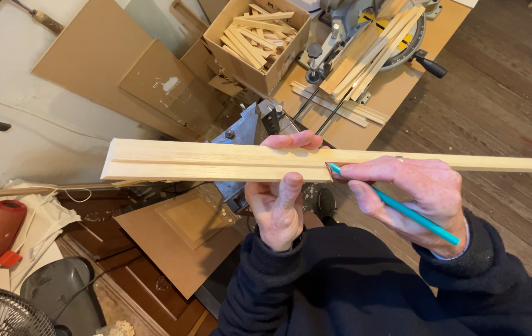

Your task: Marking wood moulding with a pencil and then trimming the ends using a manual miter trimmer.

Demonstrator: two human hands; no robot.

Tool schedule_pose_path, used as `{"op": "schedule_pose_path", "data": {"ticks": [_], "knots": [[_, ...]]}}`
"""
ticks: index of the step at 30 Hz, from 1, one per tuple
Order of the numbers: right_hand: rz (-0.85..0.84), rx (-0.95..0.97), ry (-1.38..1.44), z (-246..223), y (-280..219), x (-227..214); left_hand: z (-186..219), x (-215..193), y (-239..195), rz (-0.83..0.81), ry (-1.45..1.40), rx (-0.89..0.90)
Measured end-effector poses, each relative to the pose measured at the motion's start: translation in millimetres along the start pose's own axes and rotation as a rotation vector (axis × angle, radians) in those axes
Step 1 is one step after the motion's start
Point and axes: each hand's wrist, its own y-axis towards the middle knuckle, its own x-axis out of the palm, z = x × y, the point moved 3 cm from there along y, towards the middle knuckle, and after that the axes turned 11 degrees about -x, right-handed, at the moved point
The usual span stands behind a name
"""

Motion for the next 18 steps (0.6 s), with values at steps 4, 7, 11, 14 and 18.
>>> {"op": "schedule_pose_path", "data": {"ticks": [4,7,11,14,18], "knots": [[-0.118,-0.005,-0.044,2.6,-3.4,-17.5,-4.0,-5.3,1.9,0.007,0.027,0.007],[-0.177,0.017,-0.011,15.5,-30.8,-39.4,-4.4,-9.8,6.0,-0.004,-0.021,0.019],[-0.002,0.166,0.094,55.4,-71.9,-55.4,-10.0,-15.4,10.4,0.01,-0.028,-0.002],[0.013,0.233,0.026,61.8,-59.1,-54.4,-20.7,-18.9,17.4,0.009,-0.049,-0.048],[-0.262,0.179,-0.164,64.8,-36.7,-43.8,-33.3,-24.1,25.4,0.077,-0.125,-0.141]]}}
